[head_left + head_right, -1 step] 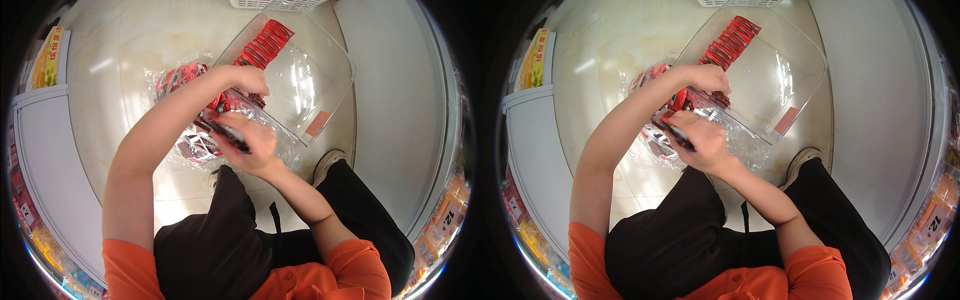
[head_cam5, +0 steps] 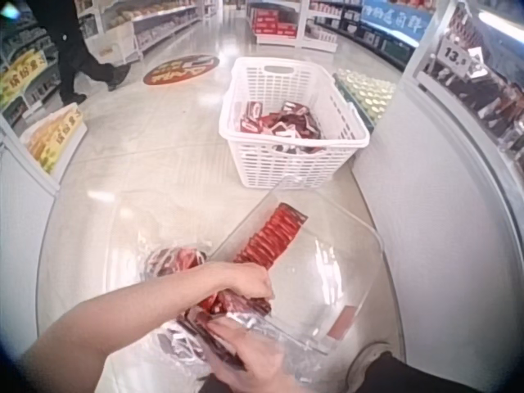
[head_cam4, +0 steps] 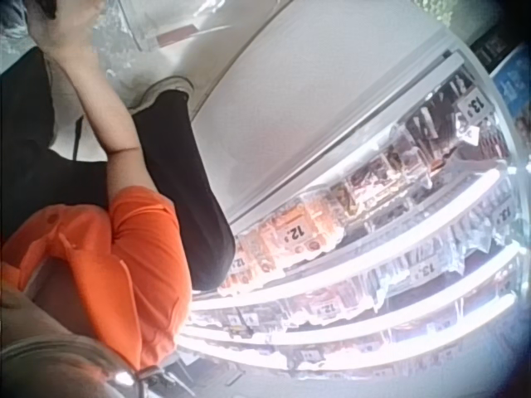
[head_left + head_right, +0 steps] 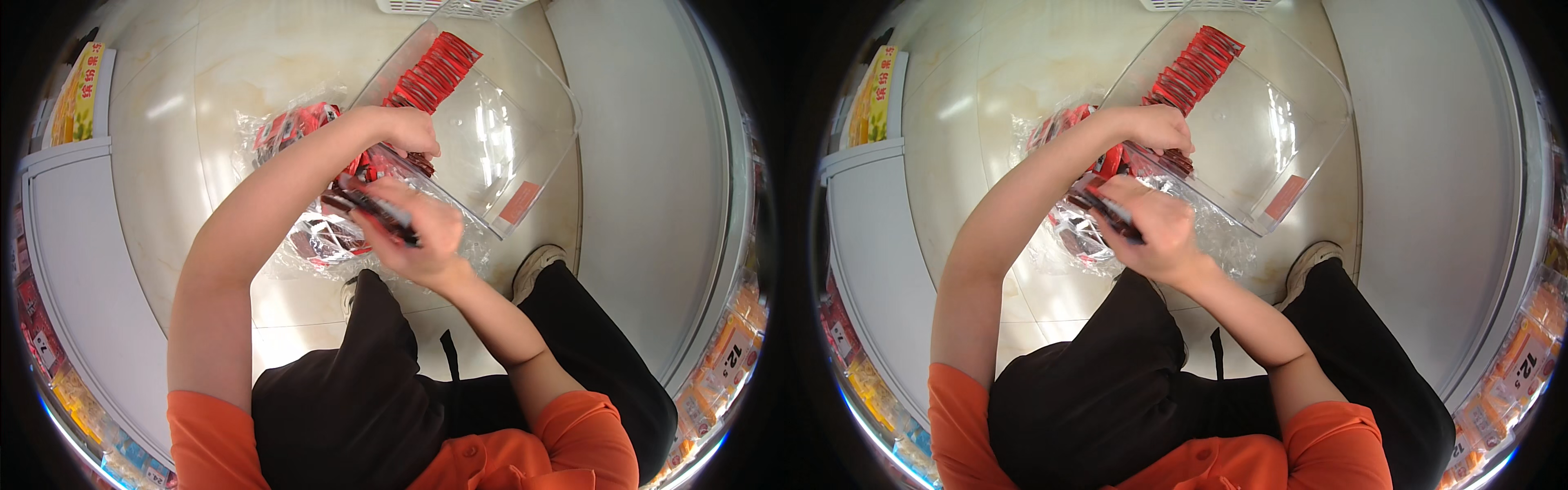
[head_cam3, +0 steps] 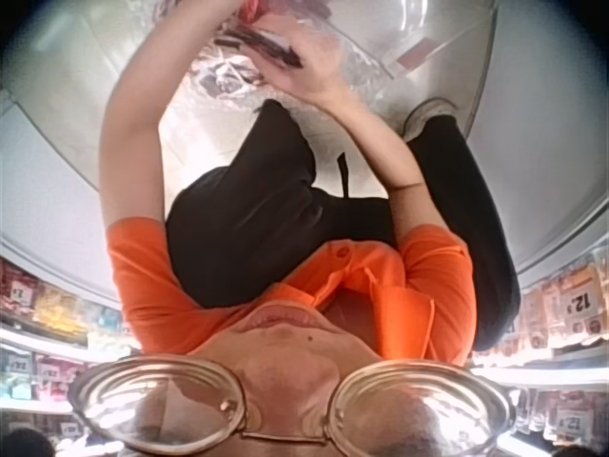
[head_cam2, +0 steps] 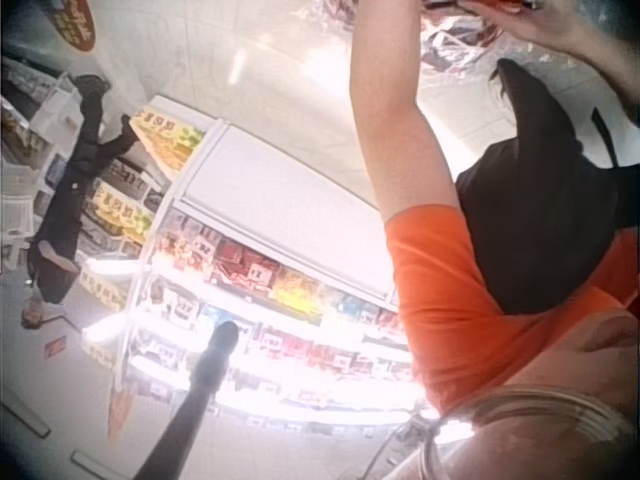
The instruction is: The person takes small packaged items from a plastic bag on the floor and neatly arranges them into a clear plastic storage bin.
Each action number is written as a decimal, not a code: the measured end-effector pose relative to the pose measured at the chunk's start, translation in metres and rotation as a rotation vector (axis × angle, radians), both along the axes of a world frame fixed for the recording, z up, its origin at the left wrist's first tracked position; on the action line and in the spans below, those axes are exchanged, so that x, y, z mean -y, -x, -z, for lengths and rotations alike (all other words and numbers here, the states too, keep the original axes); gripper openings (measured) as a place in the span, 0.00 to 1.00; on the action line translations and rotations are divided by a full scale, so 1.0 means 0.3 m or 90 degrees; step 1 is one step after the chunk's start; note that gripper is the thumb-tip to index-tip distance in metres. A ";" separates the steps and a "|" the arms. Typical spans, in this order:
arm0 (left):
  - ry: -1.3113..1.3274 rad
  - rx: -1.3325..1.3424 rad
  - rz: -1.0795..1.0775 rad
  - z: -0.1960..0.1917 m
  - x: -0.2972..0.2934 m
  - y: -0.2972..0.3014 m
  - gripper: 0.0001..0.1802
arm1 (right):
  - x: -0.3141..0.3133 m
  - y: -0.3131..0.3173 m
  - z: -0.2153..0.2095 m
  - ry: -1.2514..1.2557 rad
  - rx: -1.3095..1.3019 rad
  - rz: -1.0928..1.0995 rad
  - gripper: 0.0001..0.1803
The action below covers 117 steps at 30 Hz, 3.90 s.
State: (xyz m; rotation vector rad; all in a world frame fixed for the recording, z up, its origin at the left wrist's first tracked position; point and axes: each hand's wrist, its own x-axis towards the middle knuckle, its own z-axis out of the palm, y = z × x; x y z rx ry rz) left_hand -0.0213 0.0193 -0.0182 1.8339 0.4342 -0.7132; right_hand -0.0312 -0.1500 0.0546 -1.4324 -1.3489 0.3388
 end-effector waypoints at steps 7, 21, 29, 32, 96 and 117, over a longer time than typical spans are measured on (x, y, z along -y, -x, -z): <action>0.315 0.119 -0.056 -0.003 -0.023 0.074 0.19 | -0.030 -0.231 -0.198 -0.044 -0.166 0.148 0.19; -0.180 -0.052 0.123 -0.133 0.070 -0.004 0.21 | -0.078 -0.693 0.304 0.452 0.004 0.319 0.19; -0.221 0.045 0.104 -0.106 0.081 0.032 0.18 | -0.051 -0.631 0.327 0.339 0.340 0.419 0.29; -0.298 0.049 0.133 -0.114 0.096 0.030 0.18 | -0.032 -0.570 0.297 0.259 0.384 0.370 0.29; -0.291 0.254 -0.206 -0.073 0.070 0.060 0.09 | -0.042 -0.405 0.266 0.548 0.033 -0.118 0.19; -0.313 0.062 0.073 -0.094 0.073 0.031 0.14 | -0.083 -0.470 0.355 0.533 0.298 0.185 0.31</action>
